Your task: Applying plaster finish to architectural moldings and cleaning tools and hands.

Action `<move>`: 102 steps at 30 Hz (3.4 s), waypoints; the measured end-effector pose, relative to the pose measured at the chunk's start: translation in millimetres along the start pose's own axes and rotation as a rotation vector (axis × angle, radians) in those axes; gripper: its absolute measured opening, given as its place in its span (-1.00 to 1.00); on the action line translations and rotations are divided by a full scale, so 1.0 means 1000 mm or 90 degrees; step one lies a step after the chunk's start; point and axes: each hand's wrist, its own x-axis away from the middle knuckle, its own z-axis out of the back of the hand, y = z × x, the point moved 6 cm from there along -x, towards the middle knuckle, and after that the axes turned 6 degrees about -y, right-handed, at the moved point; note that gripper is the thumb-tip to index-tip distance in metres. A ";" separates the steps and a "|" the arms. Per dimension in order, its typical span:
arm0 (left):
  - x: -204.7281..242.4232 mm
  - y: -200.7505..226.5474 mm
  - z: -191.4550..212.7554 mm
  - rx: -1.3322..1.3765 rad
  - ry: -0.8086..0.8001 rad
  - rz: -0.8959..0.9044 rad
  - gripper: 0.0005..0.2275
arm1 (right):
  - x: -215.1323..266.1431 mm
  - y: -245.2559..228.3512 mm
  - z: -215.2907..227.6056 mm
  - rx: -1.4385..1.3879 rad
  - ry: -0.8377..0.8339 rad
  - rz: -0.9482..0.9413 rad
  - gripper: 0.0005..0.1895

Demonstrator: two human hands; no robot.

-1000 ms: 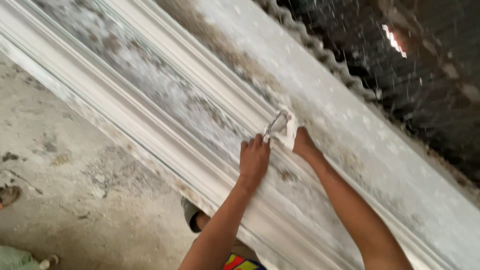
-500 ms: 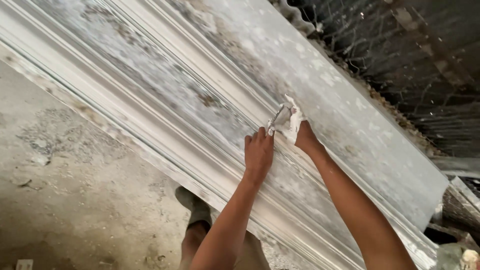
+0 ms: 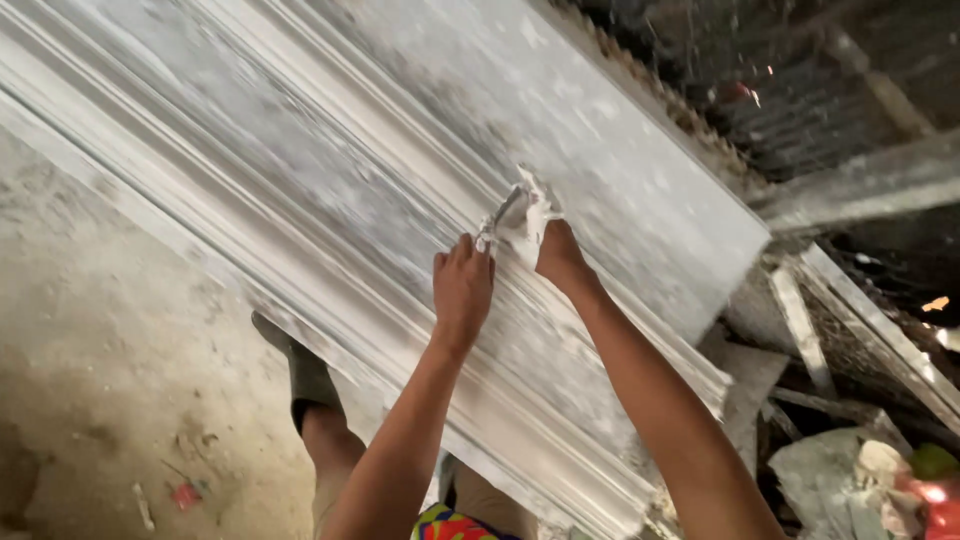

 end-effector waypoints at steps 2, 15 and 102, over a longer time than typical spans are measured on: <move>0.026 0.038 -0.027 -0.009 -0.015 0.005 -0.86 | 0.035 0.020 0.013 0.000 0.006 0.016 -0.05; 0.141 0.192 -0.118 0.008 -0.130 -0.049 -0.87 | 0.225 0.182 0.027 -0.146 -0.017 -0.028 -0.51; -0.218 -0.450 0.556 0.911 0.150 0.190 -0.75 | -0.526 -0.382 -0.176 -1.389 -0.275 -0.067 -0.67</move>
